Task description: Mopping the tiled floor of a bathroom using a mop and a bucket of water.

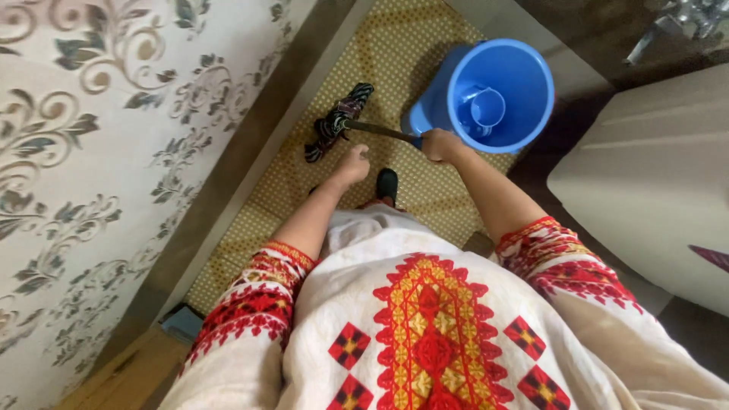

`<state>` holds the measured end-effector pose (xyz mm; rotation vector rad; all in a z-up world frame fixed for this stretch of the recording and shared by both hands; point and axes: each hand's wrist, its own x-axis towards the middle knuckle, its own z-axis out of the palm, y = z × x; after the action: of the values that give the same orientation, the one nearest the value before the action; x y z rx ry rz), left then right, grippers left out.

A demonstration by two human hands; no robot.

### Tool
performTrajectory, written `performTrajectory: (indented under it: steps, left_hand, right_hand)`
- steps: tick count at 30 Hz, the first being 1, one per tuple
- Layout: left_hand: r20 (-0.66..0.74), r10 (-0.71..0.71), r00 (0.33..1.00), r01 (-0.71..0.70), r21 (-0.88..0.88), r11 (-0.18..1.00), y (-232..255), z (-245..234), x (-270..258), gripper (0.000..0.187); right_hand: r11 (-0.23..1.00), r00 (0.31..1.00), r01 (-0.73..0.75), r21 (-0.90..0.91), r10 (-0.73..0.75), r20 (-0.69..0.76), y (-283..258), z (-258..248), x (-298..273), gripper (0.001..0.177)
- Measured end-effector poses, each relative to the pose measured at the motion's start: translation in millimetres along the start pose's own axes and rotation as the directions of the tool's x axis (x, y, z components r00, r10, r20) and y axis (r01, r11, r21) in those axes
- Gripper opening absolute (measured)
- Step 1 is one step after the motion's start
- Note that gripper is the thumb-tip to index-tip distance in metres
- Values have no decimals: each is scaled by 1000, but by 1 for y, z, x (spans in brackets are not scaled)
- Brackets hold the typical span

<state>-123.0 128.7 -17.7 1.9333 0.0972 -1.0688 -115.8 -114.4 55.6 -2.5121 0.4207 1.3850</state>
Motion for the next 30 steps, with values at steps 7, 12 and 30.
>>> performTrajectory:
  steps: [7,12,30]
  left_hand:
    - [-73,252,965,-246,80,966,22,59,36,51]
    - [8,-29,1000,29,-34,999,93,25,-17,64]
    - [-62,264,963,-267,-66,961,30,-29,129,65]
  right_hand:
    - [752,939,-99,652,-146,312,31,12,44,22]
    - [485,903,-112,868,-315,292,-8,43,164,14]
    - [617,993,90,782,-118,-21,-25,-200,106,11]
